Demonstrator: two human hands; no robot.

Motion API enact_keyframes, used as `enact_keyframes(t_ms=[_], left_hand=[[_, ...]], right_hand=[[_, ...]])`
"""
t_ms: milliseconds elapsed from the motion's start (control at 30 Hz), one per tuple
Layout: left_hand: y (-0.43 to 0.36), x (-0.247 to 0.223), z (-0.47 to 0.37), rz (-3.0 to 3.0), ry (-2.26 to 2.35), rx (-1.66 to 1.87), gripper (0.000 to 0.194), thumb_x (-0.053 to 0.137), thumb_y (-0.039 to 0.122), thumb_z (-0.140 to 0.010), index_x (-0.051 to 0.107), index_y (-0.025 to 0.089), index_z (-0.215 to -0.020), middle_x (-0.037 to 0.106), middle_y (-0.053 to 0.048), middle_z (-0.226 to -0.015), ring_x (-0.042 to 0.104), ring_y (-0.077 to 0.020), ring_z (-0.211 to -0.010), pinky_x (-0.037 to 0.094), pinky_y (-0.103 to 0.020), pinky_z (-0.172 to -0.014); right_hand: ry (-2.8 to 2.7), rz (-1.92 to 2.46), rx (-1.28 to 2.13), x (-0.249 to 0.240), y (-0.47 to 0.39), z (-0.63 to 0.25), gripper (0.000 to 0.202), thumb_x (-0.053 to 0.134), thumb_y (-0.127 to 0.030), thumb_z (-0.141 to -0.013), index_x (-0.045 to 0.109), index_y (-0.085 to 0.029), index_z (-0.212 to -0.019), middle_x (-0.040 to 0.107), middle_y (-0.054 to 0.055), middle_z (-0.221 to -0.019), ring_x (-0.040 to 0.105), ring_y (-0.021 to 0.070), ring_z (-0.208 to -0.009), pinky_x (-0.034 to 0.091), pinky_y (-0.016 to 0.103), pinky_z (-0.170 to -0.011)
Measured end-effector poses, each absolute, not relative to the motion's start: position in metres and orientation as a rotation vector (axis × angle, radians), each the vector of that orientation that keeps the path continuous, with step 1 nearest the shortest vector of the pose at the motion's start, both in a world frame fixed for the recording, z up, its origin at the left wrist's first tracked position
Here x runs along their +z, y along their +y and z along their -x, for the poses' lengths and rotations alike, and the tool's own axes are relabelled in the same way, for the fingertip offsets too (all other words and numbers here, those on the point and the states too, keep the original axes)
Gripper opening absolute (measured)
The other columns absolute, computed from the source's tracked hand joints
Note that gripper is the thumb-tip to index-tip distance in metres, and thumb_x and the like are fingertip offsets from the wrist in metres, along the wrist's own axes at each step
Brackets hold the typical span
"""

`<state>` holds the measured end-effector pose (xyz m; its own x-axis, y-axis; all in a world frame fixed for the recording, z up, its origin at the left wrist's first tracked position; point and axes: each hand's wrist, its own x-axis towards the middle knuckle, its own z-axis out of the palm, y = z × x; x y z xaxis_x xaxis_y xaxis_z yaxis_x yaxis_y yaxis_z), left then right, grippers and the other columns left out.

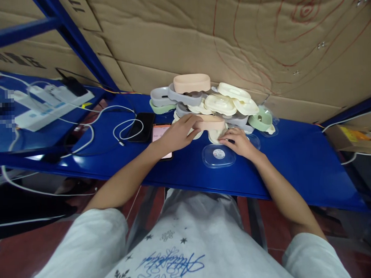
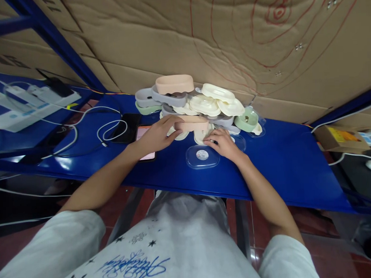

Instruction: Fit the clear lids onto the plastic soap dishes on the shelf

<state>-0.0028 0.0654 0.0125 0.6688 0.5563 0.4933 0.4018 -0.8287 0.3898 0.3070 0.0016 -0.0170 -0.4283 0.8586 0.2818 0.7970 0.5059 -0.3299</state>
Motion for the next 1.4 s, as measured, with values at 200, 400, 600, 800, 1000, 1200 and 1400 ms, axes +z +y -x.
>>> enact_keyframes(t_ms=[200,400,600,800,1000,1200,1400], left_hand=[[0.065,0.01,0.002,-2.699,0.816,0.852,0.034,0.047,0.035,-0.11,0.057,0.018,-0.138,0.062,-0.017,-0.143,0.059,-0.0321,-0.137,0.052,-0.048,-0.114],[0.067,0.011,0.005,-2.697,0.793,0.853,0.036,0.047,0.036,-0.111,0.058,0.017,-0.14,0.062,-0.018,-0.142,0.061,-0.0319,-0.135,0.052,-0.048,-0.114],[0.068,0.015,0.008,-2.645,0.645,0.882,0.032,0.05,0.037,-0.111,0.058,0.019,-0.137,0.064,-0.016,-0.139,0.062,-0.0291,-0.133,0.051,-0.046,-0.115],[0.056,0.013,0.012,-2.616,0.526,0.685,0.027,0.055,0.031,-0.108,0.058,0.019,-0.132,0.064,-0.015,-0.132,0.062,-0.0289,-0.128,0.051,-0.048,-0.114],[0.036,0.012,0.019,-2.606,0.6,0.715,0.028,0.053,0.028,-0.109,0.055,0.021,-0.136,0.061,-0.016,-0.137,0.058,-0.0301,-0.136,0.05,-0.05,-0.118],[0.004,0.011,0.012,-2.665,0.615,0.649,0.025,0.047,0.024,-0.111,0.054,0.021,-0.134,0.061,-0.015,-0.137,0.059,-0.0309,-0.137,0.053,-0.052,-0.116],[-0.03,0.004,-0.004,-2.606,0.605,0.684,0.023,0.046,0.025,-0.112,0.052,0.024,-0.134,0.059,-0.014,-0.139,0.06,-0.0291,-0.136,0.055,-0.05,-0.115]], right_hand=[[-2.396,1.425,0.143,-0.004,-0.016,-0.304,0.042,0.054,-0.058,-0.108,0.075,-0.023,-0.094,0.078,0.008,-0.106,0.069,0.0283,-0.108,0.042,0.045,-0.099],[-2.409,1.444,0.144,-0.003,-0.024,-0.287,0.023,0.063,-0.043,-0.106,0.078,-0.025,-0.111,0.08,0.008,-0.118,0.073,0.0295,-0.114,0.043,0.049,-0.102],[-2.44,1.18,0.37,0.027,-0.036,-0.299,0.025,0.055,-0.04,-0.11,0.076,-0.027,-0.115,0.08,0.006,-0.121,0.072,0.0265,-0.12,0.049,0.047,-0.105],[-2.514,1.082,0.436,0.036,-0.057,-0.293,0.028,0.05,-0.032,-0.111,0.074,-0.03,-0.126,0.076,0.006,-0.131,0.07,0.026,-0.126,0.055,0.048,-0.108],[-2.411,1.386,0.086,0.007,-0.118,-0.269,0.056,0.058,-0.04,-0.108,0.048,-0.034,-0.163,0.046,0.011,-0.17,0.047,0.036,-0.155,0.043,0.066,-0.124],[-2.364,1.446,0.078,-0.02,-0.174,-0.286,0.055,0.066,-0.039,-0.104,0.052,-0.038,-0.158,0.043,0.009,-0.172,0.041,0.0386,-0.159,0.036,0.076,-0.126],[-2.108,1.515,0.061,-0.033,-0.186,-0.317,0.049,0.07,-0.032,-0.101,0.062,-0.042,-0.148,0.031,0.004,-0.178,0.038,0.041,-0.16,0.04,0.076,-0.124]])
